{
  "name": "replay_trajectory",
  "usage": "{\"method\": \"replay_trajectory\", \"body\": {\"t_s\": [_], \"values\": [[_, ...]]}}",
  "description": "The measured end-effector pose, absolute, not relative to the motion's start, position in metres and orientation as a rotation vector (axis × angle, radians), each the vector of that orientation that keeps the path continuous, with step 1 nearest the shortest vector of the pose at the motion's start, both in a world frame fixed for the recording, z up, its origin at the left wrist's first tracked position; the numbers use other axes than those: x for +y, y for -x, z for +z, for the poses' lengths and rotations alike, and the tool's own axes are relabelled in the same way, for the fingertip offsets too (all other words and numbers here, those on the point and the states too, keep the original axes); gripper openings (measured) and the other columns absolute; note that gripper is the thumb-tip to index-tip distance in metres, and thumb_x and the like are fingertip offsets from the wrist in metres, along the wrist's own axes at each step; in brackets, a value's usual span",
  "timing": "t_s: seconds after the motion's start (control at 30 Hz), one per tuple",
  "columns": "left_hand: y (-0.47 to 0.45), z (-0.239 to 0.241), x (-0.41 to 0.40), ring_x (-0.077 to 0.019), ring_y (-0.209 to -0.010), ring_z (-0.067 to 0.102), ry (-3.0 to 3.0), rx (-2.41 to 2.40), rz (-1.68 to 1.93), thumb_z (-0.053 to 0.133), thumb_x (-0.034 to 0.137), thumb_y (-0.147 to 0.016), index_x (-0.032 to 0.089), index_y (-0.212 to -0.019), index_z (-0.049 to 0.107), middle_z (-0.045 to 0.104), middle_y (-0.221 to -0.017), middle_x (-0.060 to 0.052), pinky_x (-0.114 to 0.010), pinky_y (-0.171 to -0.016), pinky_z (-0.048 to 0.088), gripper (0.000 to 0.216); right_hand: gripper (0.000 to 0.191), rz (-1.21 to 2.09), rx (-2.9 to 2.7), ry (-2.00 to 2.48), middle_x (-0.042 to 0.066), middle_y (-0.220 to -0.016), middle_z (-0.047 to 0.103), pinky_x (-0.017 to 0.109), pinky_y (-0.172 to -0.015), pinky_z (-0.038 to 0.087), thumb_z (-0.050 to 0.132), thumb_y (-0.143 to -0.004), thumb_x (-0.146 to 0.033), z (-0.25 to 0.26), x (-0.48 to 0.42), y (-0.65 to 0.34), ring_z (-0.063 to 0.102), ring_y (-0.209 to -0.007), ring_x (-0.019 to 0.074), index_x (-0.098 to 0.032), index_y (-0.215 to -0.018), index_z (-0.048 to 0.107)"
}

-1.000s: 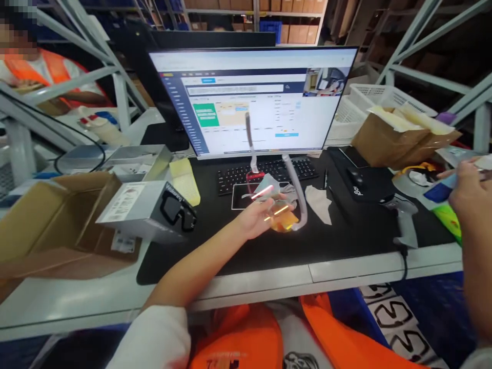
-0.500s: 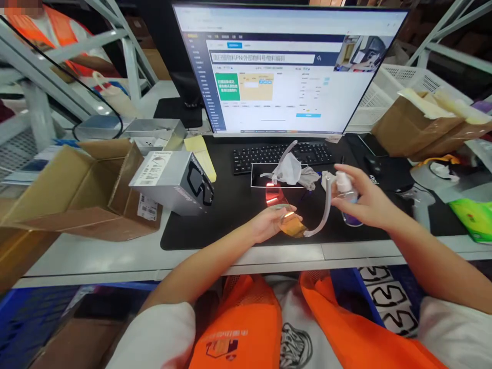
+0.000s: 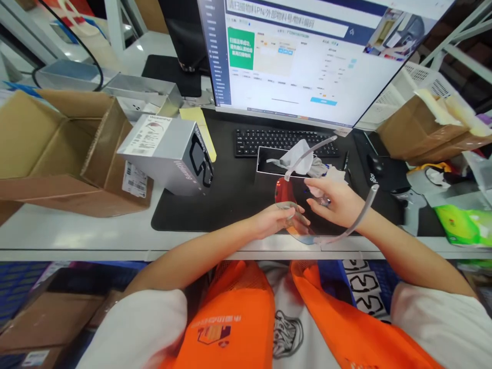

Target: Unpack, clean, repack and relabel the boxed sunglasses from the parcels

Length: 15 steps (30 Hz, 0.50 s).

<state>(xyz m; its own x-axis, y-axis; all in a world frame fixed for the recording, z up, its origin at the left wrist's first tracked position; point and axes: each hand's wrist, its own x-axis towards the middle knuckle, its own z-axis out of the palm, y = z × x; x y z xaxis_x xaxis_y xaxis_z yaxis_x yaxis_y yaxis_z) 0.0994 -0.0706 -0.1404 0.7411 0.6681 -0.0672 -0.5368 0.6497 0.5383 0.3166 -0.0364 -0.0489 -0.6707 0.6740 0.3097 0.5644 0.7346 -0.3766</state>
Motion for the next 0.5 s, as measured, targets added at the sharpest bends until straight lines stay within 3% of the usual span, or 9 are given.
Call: {"method": "replay_trajectory", "body": {"t_s": [0.33, 0.5], "values": [[-0.101, -0.144, -0.073, -0.0259, -0.085, 0.077, -0.454, 0.209, 0.603, 0.088, 0.042, -0.074, 0.01, -0.1, 0.073, 0.079, -0.094, -0.016, -0.037, -0.089, 0.055, 0.044, 0.041, 0.024, -2.885, 0.856, 0.005, -0.09, 0.06, 0.028, -0.058, 0.039, 0.053, -0.1, -0.026, -0.061, -0.031, -0.304, 0.056, -0.066, 0.0168, -0.025, -0.141, 0.053], [-0.101, -0.144, -0.074, -0.0261, -0.087, 0.077, -0.428, 0.198, 0.577, 0.085, 0.039, -0.079, 0.009, -0.1, 0.072, 0.079, -0.095, -0.017, -0.037, -0.088, 0.055, 0.039, 0.03, -0.07, -2.87, 0.728, 0.005, -0.083, 0.059, 0.03, -0.057, 0.039, 0.05, -0.1, -0.023, -0.068, -0.027, -0.298, 0.054, -0.067, 0.0181, -0.021, -0.129, 0.06]]}}
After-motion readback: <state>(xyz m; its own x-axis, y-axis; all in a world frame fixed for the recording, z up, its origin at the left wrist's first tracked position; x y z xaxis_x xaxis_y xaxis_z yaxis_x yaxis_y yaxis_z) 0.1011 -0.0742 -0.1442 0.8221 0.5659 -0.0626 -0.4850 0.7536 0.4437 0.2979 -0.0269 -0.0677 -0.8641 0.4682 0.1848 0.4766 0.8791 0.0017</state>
